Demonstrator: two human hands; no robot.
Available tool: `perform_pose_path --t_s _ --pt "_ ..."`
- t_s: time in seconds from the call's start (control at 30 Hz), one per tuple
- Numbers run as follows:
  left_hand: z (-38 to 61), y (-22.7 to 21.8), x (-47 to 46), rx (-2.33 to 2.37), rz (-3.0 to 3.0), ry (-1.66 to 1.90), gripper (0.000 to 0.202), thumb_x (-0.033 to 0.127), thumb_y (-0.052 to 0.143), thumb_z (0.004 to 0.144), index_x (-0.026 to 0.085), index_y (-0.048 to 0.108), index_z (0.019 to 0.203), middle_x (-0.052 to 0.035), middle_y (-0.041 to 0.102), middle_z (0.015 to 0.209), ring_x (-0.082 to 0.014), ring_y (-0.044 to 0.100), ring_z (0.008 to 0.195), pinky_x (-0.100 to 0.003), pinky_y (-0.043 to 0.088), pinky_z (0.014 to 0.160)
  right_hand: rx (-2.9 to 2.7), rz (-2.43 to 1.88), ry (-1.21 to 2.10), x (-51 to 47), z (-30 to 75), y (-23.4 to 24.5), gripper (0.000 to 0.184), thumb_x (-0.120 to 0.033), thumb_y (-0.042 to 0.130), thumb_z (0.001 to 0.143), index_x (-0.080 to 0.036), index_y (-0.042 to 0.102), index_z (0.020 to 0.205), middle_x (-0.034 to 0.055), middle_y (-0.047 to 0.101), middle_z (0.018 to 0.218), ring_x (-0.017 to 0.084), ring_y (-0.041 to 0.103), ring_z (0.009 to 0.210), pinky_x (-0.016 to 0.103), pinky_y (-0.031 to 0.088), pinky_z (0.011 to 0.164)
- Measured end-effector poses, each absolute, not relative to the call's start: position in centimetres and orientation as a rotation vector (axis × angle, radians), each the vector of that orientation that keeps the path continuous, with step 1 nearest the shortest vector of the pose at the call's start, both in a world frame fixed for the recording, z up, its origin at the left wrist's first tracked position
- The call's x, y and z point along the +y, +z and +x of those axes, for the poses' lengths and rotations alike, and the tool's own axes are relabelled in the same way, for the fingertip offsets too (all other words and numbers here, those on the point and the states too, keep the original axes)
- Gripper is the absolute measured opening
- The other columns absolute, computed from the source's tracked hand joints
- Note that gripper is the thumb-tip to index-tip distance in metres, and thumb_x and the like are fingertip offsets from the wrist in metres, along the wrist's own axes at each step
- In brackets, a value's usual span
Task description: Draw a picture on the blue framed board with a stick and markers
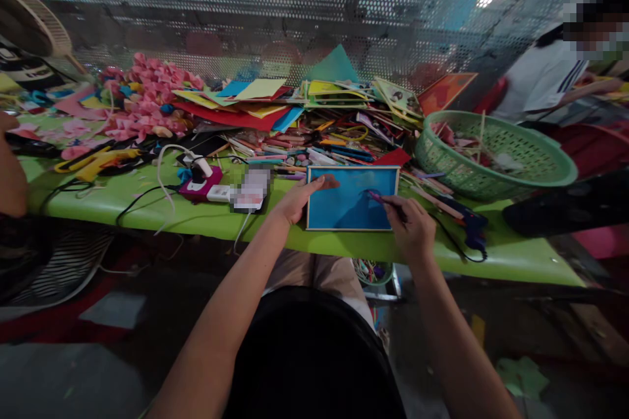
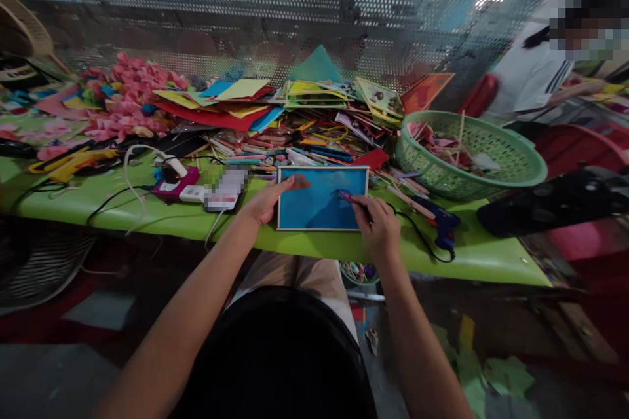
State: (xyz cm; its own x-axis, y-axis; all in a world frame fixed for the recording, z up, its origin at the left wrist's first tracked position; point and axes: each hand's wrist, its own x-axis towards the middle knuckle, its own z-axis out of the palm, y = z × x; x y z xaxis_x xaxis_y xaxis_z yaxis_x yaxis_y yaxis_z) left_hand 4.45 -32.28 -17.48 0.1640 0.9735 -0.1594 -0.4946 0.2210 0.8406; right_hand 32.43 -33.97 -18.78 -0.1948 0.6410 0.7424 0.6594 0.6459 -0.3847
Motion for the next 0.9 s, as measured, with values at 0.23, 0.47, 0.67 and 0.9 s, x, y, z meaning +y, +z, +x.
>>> perform_pose_path --t_s 0.23,0.47,0.67,0.9 --pt "4.52 -17.63 -32.25 0.819 0.73 1.199 0.038 0.044 0.088 0.083 0.017 0.079 0.108 -0.0147 0.082 0.117 -0.0356 0.074 0.121 -0.051 0.057 0.107 -1.891 -1.029 -0.031 -34.06 32.38 -18.75 0.017 -0.031 0.062 0.103 -0.025 0.077 0.107 0.0057 0.081 0.097 0.022 0.073 0.081 0.034 0.056 0.073" --pt "4.49 -17.63 -32.21 0.815 0.735 1.197 0.039 0.043 0.087 0.084 0.016 0.079 0.11 -0.0147 0.083 0.115 -0.0353 0.075 0.119 -0.052 0.055 0.109 -1.895 -1.024 -0.017 -34.16 32.43 -18.76 0.016 -0.031 0.062 0.103 -0.024 0.077 0.107 0.0058 0.081 0.097 0.022 0.073 0.081 0.035 0.057 0.074" --pt "4.43 -17.62 -32.25 0.81 0.745 1.198 0.036 0.043 0.087 0.084 0.017 0.079 0.108 -0.0142 0.083 0.113 -0.0358 0.074 0.121 -0.053 0.055 0.109 -1.887 -1.015 -0.019 -34.22 32.36 -18.65 0.015 -0.028 0.064 0.102 -0.024 0.077 0.106 0.0048 0.081 0.095 0.021 0.072 0.079 0.033 0.056 0.072" --pt "4.47 -17.48 -32.29 0.802 0.744 1.2 0.04 0.045 0.09 0.079 0.017 0.08 0.106 -0.0138 0.083 0.112 -0.0365 0.073 0.121 -0.053 0.055 0.108 -1.869 -1.031 -0.029 -34.24 32.39 -18.65 0.016 -0.029 0.063 0.102 -0.024 0.078 0.106 0.0048 0.08 0.093 0.021 0.072 0.078 0.034 0.056 0.071"
